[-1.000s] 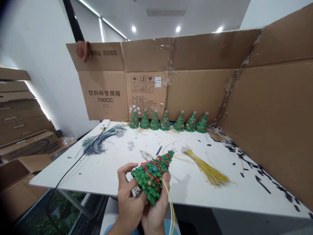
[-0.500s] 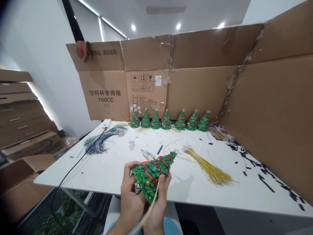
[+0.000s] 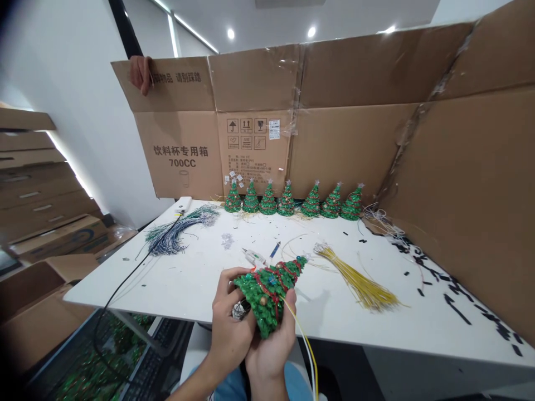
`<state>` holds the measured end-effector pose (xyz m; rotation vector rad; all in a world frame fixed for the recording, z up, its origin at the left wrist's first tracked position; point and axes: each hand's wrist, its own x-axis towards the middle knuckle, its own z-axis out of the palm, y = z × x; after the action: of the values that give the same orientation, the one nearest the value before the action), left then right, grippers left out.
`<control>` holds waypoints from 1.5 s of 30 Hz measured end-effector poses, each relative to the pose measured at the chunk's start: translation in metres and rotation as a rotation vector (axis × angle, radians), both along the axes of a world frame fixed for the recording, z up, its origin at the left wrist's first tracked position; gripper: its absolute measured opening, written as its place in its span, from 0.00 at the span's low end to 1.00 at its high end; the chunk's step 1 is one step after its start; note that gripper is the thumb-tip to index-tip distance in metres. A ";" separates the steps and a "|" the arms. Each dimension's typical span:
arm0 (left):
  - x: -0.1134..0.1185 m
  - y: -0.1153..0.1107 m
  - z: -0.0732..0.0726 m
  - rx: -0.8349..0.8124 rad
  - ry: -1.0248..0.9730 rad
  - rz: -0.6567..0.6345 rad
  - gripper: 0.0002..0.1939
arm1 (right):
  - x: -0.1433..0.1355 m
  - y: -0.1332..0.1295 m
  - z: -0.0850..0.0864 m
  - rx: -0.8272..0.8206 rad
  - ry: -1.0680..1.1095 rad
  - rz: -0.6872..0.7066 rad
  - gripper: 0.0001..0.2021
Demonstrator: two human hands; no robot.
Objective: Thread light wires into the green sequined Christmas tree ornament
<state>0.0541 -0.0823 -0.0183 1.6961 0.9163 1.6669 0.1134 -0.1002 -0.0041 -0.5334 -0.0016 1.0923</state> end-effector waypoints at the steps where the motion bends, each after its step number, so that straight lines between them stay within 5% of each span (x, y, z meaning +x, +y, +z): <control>1: 0.000 0.001 0.000 0.001 -0.002 0.005 0.11 | 0.000 0.000 0.000 0.000 -0.003 -0.008 0.23; 14: 0.004 0.001 0.001 -0.030 0.021 -0.051 0.05 | 0.002 0.002 -0.001 0.022 -0.027 -0.097 0.20; 21: 0.006 -0.001 0.001 -0.102 -0.039 -0.106 0.14 | -0.001 0.002 -0.002 -0.026 -0.069 -0.091 0.22; 29: 0.006 0.004 -0.002 -0.128 -0.110 -0.089 0.02 | -0.006 0.003 -0.004 -0.008 -0.072 -0.049 0.22; 45: 0.014 -0.001 -0.009 -0.155 -0.221 -0.105 0.03 | -0.003 0.005 -0.007 0.014 -0.160 -0.071 0.27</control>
<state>0.0680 -0.0836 -0.0270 1.4014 0.8139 1.6309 0.1108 -0.0947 -0.0115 -0.6029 -0.1296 0.9773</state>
